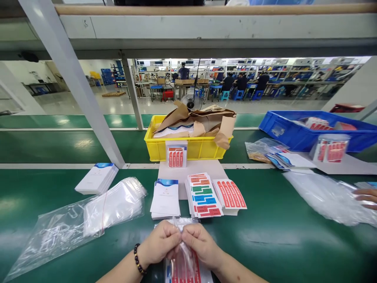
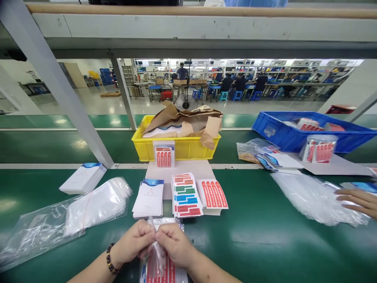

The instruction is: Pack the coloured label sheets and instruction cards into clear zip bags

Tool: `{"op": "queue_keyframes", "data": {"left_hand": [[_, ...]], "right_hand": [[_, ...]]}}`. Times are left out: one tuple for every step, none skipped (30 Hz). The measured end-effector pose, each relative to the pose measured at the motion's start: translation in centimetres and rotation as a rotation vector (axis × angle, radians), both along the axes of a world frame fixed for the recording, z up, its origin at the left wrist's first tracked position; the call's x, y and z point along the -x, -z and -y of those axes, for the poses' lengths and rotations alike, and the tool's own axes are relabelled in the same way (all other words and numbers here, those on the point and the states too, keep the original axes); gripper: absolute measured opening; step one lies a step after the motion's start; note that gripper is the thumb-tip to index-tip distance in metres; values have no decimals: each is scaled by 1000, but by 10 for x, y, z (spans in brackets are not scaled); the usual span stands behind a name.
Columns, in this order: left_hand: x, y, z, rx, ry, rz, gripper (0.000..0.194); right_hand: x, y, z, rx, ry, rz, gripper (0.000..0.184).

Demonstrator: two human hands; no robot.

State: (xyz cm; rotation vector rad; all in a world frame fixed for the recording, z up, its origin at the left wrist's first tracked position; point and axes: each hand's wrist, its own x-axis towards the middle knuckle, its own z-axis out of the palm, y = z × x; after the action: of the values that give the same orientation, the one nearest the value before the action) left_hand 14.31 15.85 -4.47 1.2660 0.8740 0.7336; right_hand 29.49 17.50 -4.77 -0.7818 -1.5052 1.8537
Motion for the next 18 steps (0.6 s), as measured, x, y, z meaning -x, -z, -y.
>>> {"op": "queue_keyframes", "data": {"left_hand": [[0,-3,0,-11,-5,-16,52],[-1,-5,0,-8,-2,-28,51],[0,-7,-1,8,3,-40,48],[0,-9,-3,34,0,-58,45],[1,-10,-5,68,-17,-83,41],[1,-10,-7,109,-57,-109,37],[3,-10,-10,150,-113,-130,34],[4,-10,-12,182,-174,-145,31],[5,-9,-15,205,-228,-149,29],[6,-7,-17,224,-264,-146,28],[7,-6,-19,237,-285,-139,28],[8,-5,-20,245,-291,-133,28],[8,-5,-21,255,-289,-126,28],[9,-6,-21,267,-276,-122,29],[9,-8,-20,266,-261,-120,31],[10,-12,-19,235,-261,-124,32],[12,-17,-18,157,-286,-142,33],[13,-22,-16,27,-327,-176,31]], "right_hand": [[1,2,-2,7,30,-1,48],[2,3,-4,15,61,2,48],[2,4,-6,21,92,10,48],[2,4,-9,23,121,22,47],[0,3,-11,30,143,34,45],[-1,1,-12,17,173,61,43],[-4,-1,-12,-36,210,110,39],[-6,-3,-12,-137,247,183,33],[-7,-5,-10,-286,269,271,27],[-9,-7,-8,-470,267,367,27],[-9,-8,-5,-664,242,462,32],[-10,-8,-3,-837,201,544,35],[-10,-7,-1,-964,154,601,34],[-10,-5,1,-1054,124,640,29],[-10,-3,1,-1105,113,662,26],[-11,-2,0,-1116,111,671,26],[-12,-2,-1,-1094,105,665,26],[-13,-2,-3,-1046,83,649,26]]}}
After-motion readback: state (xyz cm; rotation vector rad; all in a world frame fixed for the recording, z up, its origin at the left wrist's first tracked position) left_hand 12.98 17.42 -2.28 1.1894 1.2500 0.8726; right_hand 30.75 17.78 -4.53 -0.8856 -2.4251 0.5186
